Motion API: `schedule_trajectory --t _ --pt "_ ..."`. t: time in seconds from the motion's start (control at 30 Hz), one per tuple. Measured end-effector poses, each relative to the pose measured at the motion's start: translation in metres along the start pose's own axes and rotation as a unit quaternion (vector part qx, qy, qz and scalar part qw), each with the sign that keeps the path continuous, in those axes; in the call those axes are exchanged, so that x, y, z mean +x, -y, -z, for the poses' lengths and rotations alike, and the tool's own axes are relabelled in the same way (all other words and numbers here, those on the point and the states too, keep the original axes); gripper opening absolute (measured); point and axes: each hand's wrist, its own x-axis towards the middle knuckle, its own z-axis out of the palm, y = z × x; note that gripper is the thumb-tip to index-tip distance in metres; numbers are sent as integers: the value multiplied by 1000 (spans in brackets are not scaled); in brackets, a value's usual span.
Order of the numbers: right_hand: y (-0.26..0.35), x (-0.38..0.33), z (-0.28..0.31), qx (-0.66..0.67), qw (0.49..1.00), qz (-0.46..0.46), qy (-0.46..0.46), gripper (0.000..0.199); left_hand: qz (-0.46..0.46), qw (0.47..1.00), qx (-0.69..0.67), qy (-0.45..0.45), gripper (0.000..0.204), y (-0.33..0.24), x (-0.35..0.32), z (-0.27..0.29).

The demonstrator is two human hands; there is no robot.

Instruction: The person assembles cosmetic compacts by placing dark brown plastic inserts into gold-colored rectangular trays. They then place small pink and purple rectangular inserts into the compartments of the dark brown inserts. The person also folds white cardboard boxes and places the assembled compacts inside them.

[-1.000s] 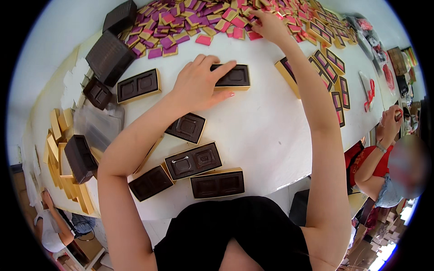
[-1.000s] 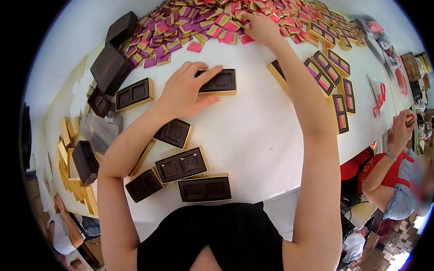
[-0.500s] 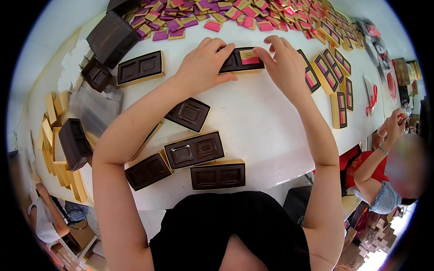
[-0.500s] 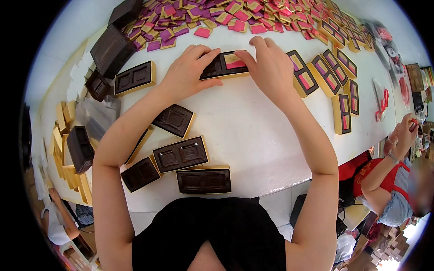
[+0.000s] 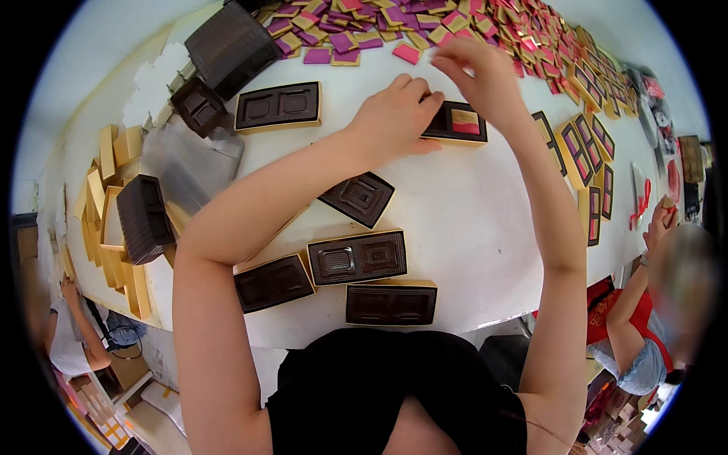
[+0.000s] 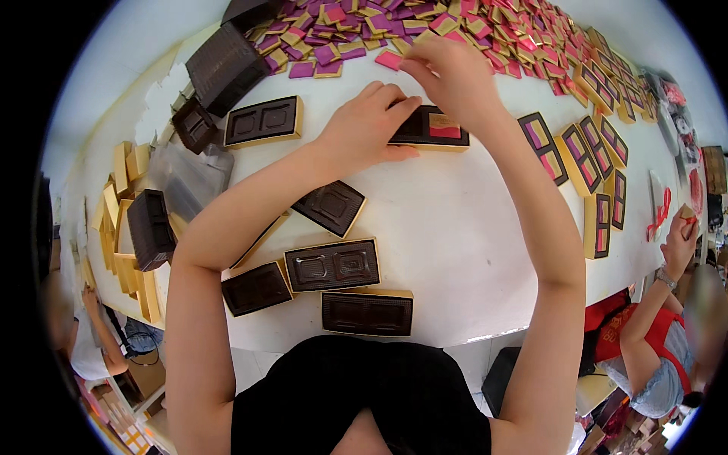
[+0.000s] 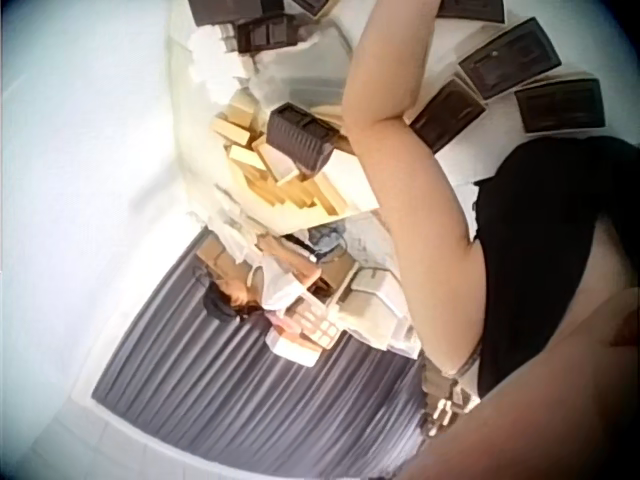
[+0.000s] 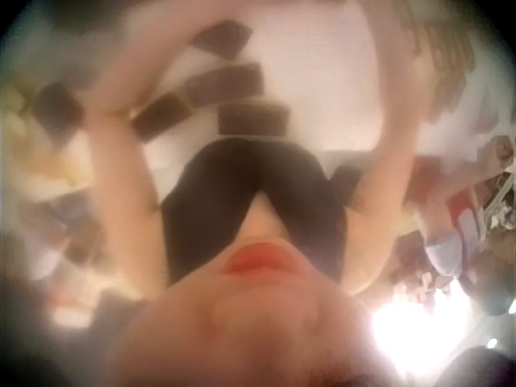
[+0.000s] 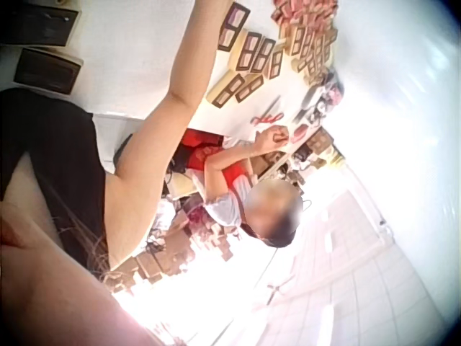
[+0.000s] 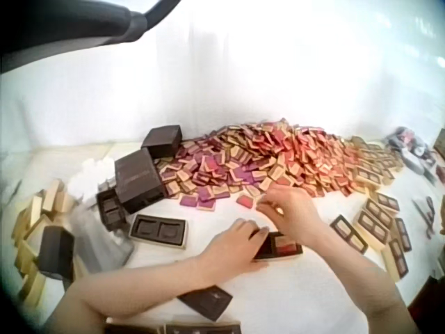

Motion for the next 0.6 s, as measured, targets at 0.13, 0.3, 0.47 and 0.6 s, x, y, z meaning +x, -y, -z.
schedule_trajectory --t 0.13,0.3,0.47,0.6 --pt "-34 69 -80 73 989 65 107 31 3 1000 2 6 68 -1 2 -3" --pt "-40 88 -105 -45 982 112 146 31 29 998 -41 34 72 -1 -2 4" --pt "-55 67 -89 -71 981 157 84 24 57 993 -102 -14 70 -5 -6 12" --pt "-31 43 -46 106 990 -17 91 17 90 986 -134 35 68 3 -7 15"
